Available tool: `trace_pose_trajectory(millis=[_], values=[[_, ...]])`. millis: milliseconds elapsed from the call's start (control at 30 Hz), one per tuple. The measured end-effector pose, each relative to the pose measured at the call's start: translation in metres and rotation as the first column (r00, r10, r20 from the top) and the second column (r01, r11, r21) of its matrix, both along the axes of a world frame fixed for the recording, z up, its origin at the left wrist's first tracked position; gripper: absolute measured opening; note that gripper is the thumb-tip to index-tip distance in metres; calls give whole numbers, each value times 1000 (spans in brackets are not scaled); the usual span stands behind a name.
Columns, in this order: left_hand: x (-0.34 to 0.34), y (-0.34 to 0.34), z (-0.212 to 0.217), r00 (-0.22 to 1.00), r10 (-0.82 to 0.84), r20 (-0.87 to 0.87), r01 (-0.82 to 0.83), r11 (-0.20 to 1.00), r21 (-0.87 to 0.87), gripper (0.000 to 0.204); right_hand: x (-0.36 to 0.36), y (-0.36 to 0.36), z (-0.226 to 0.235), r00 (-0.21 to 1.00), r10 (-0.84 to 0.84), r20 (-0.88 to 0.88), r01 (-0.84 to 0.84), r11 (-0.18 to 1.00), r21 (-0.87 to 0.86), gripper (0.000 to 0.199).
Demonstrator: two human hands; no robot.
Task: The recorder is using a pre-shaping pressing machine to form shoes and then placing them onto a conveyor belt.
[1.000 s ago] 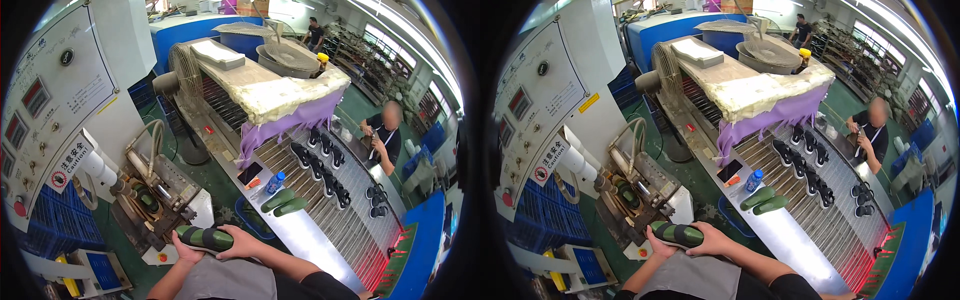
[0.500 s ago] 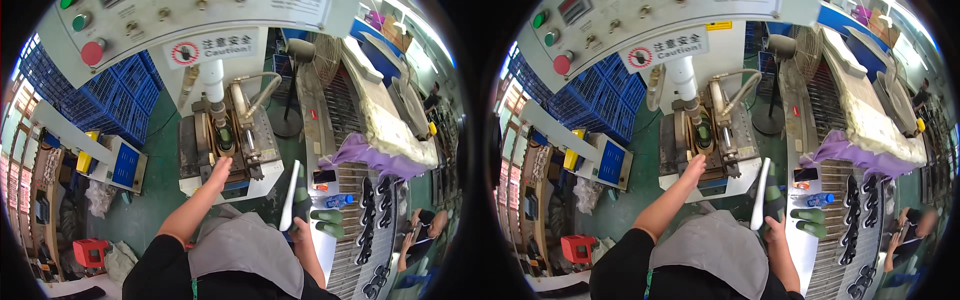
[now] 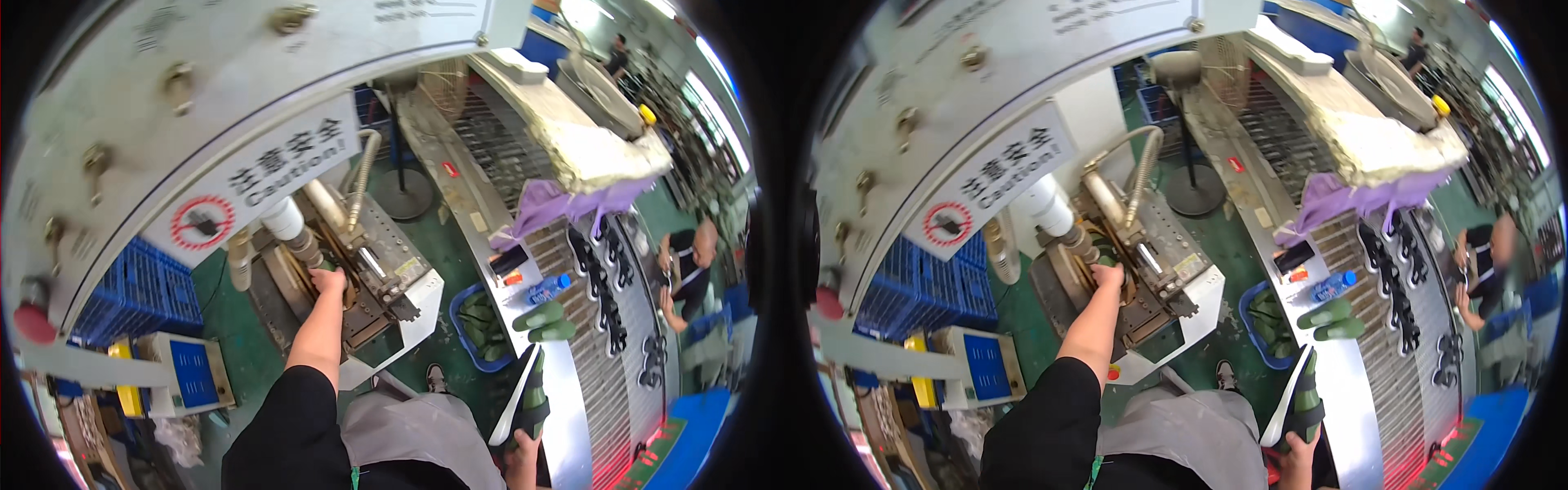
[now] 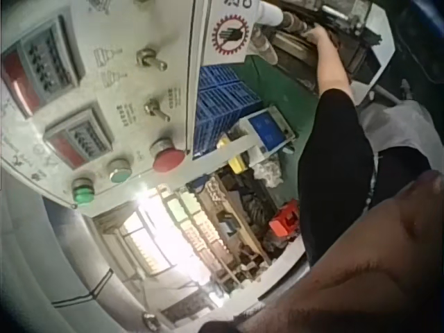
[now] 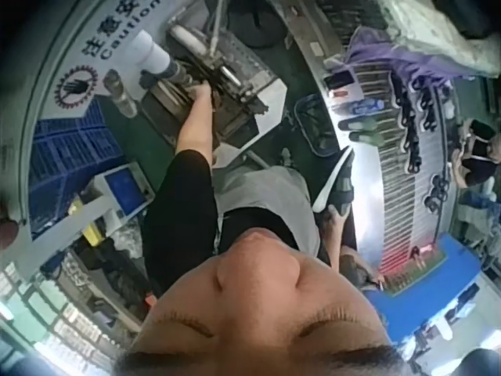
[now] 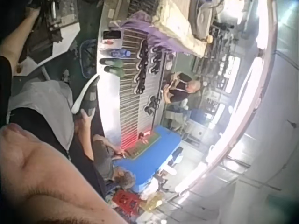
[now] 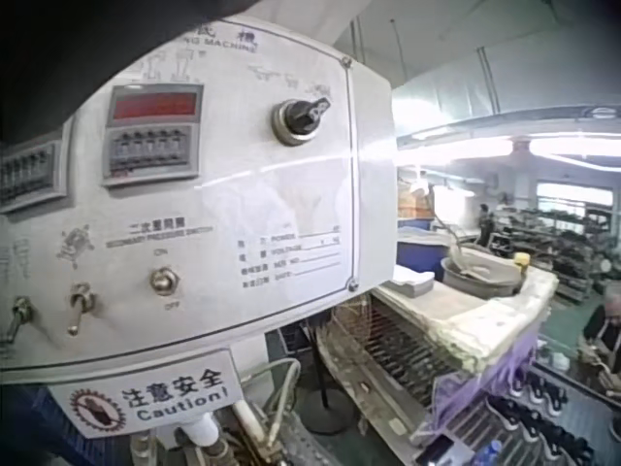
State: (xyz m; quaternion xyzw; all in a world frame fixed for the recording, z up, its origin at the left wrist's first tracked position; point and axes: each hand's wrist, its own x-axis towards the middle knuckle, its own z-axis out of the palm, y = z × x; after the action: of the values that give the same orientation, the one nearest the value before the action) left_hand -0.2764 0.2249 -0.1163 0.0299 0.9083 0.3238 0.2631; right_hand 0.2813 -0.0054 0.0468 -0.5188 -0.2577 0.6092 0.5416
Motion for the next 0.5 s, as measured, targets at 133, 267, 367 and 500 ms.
trace_pose_trajectory(millis=[133,267,367,500], values=[[-71,6,-53,983,183,-16,-179,974,142,82,17,-72,-44,990,-27,141,30,999,-22,81],[-59,15,-69,975,198,105,-212,966,149,74,-1,-72,-19,976,-70,204,94,990,-109,81],[-57,13,-61,964,170,206,-200,971,135,68,-24,-40,9,985,-60,163,83,987,-137,83],[-113,-59,-58,977,54,205,-120,937,329,49,-71,43,2,915,303,266,-293,953,-78,76]])
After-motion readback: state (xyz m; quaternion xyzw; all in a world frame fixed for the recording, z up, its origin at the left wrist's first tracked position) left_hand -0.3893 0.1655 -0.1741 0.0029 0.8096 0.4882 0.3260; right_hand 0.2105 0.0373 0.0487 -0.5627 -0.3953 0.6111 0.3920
